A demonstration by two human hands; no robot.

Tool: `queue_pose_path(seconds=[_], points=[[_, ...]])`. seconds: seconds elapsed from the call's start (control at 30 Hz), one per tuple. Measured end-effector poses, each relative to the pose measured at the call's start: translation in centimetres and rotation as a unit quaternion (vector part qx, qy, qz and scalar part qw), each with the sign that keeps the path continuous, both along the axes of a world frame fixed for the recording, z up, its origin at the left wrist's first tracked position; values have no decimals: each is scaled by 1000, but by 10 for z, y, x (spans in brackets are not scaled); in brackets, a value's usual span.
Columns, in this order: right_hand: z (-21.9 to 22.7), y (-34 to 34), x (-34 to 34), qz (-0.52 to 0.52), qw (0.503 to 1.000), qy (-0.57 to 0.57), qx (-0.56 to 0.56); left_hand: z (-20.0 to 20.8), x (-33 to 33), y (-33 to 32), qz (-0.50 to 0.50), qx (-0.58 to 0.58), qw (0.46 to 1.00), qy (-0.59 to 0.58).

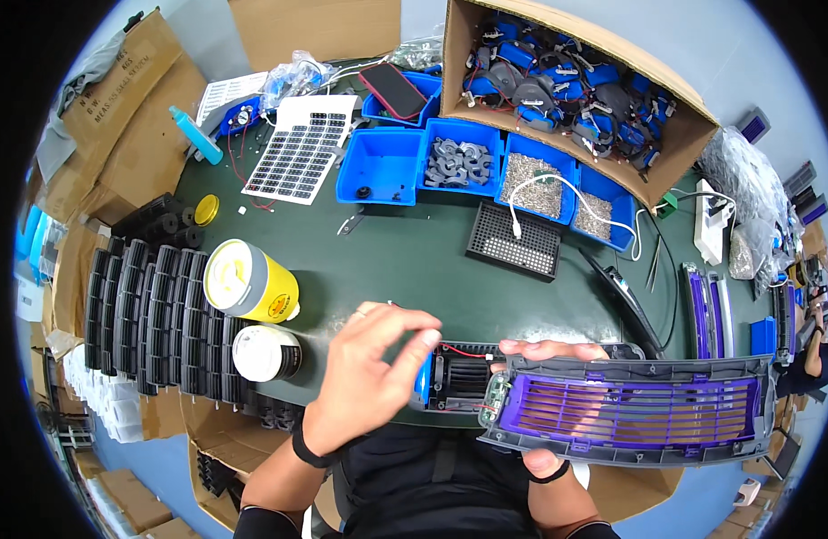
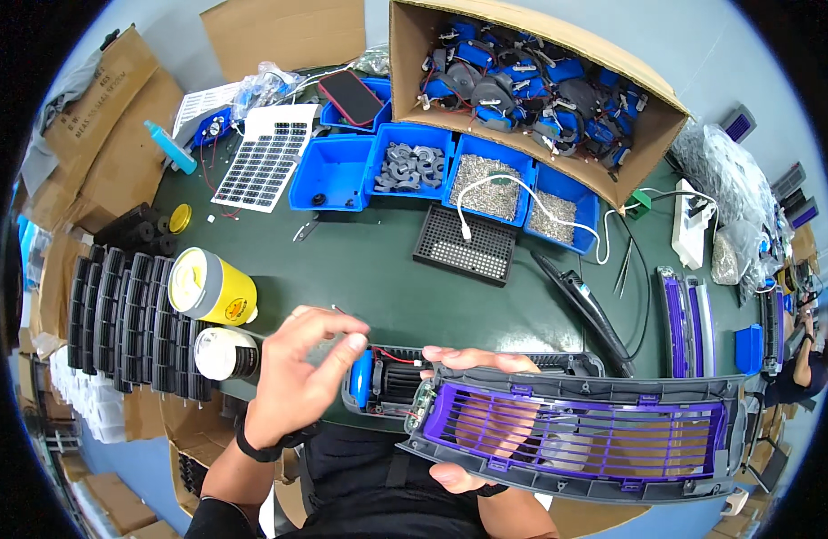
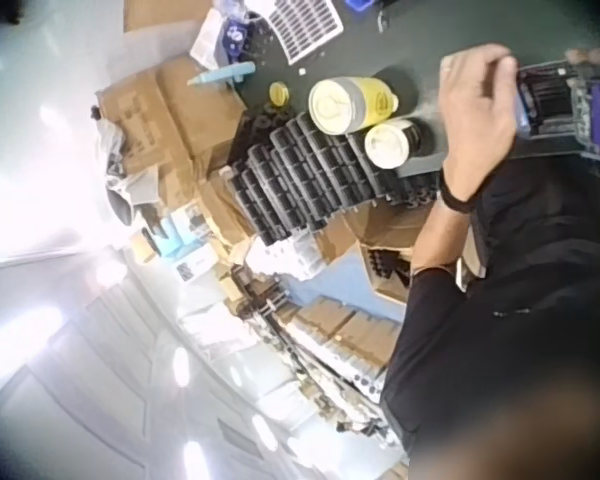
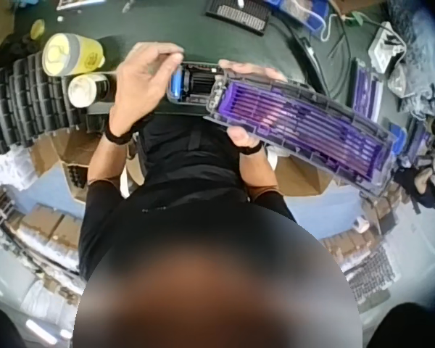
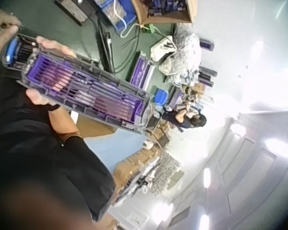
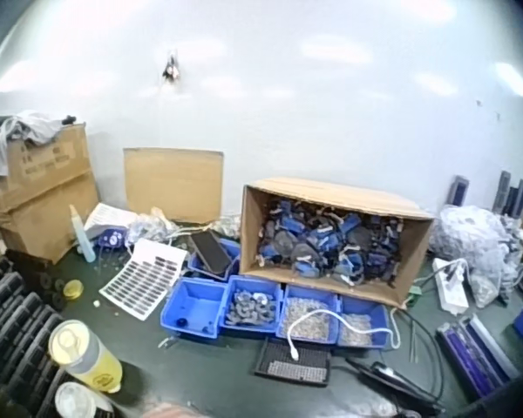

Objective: The person assembles a grey electronic device by inserting a purple internal component into a casing and securing it with screws. They use a screwdriver to tighten the fasteners and then place the finished unit into a cardboard box. The person then picks up another casing and repeats the assembly process.

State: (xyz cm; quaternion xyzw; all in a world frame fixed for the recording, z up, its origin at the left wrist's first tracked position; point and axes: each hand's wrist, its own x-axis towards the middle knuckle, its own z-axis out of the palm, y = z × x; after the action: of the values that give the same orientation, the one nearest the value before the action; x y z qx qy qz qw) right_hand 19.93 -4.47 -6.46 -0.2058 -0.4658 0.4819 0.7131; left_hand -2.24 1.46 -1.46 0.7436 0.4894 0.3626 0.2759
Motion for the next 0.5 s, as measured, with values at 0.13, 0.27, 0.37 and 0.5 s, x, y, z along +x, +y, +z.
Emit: queue_pose_path(seconds=[0.13, 0.27, 0.37, 0.5], points=[[-1, 1, 1, -8, 999, -32, 22, 2, 18, -3, -81, 3, 997, -11], [-2, 5, -2, -24, 997, -58, 36, -7, 24, -2, -119, 11, 993, 6], [-3, 7, 1, -30, 993, -108, 41, -10, 21, -1, -130, -4, 992, 4], [2, 9, -2, -44, 987, -145, 51, -10, 19, 1, -142, -13, 990, -1]])
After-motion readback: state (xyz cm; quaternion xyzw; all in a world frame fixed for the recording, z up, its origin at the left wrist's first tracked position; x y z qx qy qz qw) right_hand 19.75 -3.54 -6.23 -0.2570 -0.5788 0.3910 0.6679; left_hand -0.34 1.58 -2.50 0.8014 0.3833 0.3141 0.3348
